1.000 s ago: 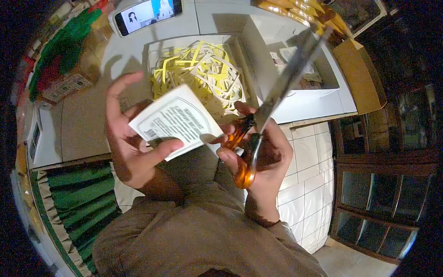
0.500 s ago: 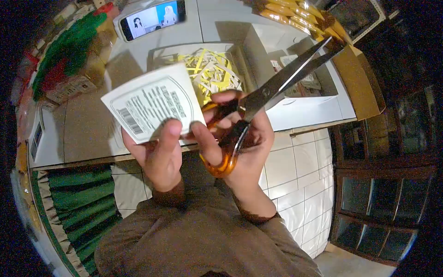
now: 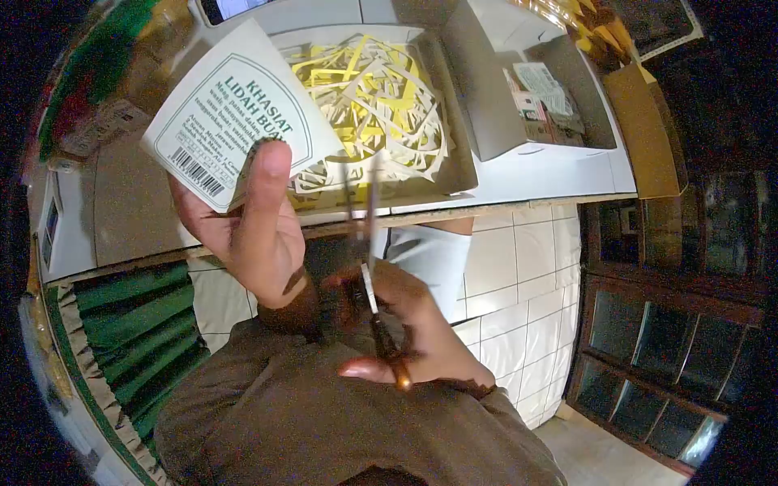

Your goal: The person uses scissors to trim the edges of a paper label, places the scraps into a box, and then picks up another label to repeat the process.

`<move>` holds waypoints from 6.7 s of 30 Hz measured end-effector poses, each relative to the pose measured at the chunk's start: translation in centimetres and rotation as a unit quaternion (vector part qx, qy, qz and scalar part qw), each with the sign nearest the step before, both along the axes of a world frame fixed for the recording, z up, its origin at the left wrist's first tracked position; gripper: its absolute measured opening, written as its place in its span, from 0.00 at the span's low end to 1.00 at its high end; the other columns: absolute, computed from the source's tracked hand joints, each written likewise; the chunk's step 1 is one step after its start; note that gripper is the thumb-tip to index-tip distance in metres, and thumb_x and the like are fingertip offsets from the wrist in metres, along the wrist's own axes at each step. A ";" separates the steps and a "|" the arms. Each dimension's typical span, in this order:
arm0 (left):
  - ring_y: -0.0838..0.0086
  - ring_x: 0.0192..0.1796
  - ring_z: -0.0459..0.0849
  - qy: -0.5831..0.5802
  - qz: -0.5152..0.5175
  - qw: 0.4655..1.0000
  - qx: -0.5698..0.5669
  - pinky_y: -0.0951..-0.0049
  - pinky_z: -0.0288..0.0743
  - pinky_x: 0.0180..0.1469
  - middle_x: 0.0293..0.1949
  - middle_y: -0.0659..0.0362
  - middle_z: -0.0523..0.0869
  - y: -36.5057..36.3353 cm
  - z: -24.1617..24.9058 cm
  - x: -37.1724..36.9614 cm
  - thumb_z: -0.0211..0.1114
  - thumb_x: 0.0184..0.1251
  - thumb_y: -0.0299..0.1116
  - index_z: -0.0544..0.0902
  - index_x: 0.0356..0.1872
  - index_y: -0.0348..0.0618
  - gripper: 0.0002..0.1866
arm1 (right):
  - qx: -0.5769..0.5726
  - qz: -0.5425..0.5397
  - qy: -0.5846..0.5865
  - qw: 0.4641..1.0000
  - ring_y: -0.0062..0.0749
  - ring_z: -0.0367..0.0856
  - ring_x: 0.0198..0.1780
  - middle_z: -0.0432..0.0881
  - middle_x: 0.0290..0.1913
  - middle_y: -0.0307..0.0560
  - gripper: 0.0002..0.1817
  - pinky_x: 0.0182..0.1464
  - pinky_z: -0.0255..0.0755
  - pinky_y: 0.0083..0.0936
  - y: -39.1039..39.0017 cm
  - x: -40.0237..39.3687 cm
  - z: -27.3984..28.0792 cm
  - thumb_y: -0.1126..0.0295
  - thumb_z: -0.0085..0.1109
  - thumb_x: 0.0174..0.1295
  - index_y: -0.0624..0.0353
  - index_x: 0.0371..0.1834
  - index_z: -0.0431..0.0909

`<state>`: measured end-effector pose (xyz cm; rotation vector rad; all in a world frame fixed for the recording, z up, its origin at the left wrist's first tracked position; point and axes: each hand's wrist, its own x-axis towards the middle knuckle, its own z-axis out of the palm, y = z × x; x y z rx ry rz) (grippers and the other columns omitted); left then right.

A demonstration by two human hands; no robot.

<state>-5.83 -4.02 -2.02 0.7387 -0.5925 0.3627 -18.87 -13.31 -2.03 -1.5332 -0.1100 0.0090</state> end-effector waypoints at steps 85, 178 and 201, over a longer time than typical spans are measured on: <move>0.72 0.40 0.76 -0.031 0.152 0.973 0.173 0.75 0.71 0.43 0.41 0.48 0.75 -1.0 0.4 -1.4 0.66 0.41 0.18 0.62 0.51 0.27 0.32 | -0.068 -0.125 -0.024 0.990 0.33 0.75 0.27 0.76 0.27 0.50 0.22 0.33 0.69 0.22 0.5 1.7 0.7 0.71 0.65 0.38 0.70 0.37 0.72; 0.72 0.29 0.79 0.087 0.006 0.992 0.090 0.80 0.75 0.28 0.38 0.45 0.78 -0.3 1.1 -2.0 0.64 0.42 0.15 0.56 0.56 0.27 0.37 | -0.060 -0.129 -0.047 0.989 0.24 0.74 0.18 0.74 0.22 0.45 0.22 0.22 0.65 0.16 -0.2 1.6 1.3 0.63 0.67 0.39 0.70 0.32 0.73; 0.71 0.43 0.77 0.030 -0.073 0.995 0.068 0.74 0.71 0.45 0.44 0.49 0.76 -0.6 0.7 -1.3 0.64 0.40 0.17 0.58 0.57 0.28 0.38 | -0.032 -0.117 -0.063 0.991 0.24 0.74 0.22 0.74 0.21 0.41 0.29 0.27 0.66 0.17 -0.6 1.9 1.5 0.59 0.69 0.35 0.69 0.38 0.73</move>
